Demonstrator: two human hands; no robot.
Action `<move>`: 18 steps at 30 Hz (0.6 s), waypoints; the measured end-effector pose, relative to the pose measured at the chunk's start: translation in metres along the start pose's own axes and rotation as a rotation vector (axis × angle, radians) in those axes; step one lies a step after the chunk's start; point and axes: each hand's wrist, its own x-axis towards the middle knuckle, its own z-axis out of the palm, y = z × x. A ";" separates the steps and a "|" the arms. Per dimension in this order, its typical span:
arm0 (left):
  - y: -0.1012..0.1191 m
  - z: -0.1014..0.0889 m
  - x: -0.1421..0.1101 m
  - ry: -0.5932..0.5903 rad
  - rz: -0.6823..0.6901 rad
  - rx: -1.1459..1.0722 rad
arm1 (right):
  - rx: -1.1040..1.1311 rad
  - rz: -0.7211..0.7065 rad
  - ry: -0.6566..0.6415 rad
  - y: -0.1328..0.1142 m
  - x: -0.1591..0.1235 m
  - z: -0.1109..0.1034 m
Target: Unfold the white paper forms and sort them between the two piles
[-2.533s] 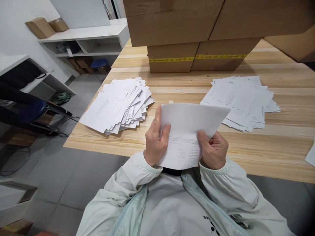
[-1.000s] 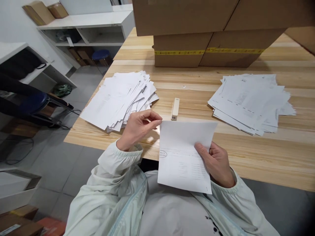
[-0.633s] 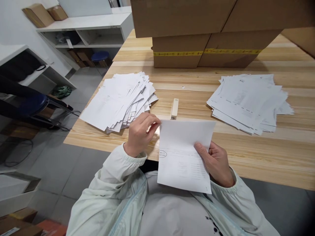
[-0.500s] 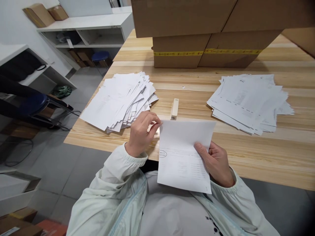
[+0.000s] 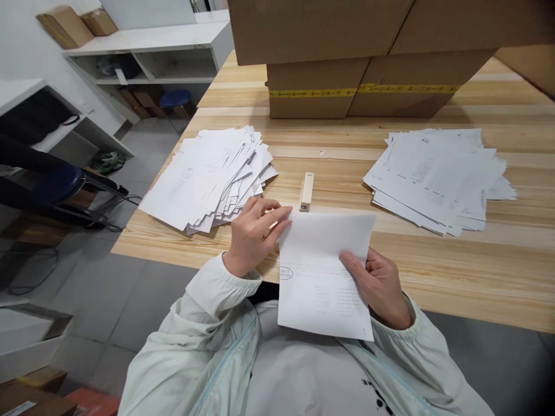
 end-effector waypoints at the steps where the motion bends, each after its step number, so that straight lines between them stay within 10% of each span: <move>1: 0.000 -0.001 0.001 -0.016 -0.020 -0.035 | 0.002 0.005 0.002 0.000 0.000 0.000; 9: 0.001 -0.020 0.009 -0.219 -0.171 -0.458 | 0.052 0.037 0.001 -0.001 -0.001 0.000; 18: -0.002 -0.007 -0.012 -0.161 0.059 -0.190 | 0.098 0.088 0.006 0.002 -0.001 0.000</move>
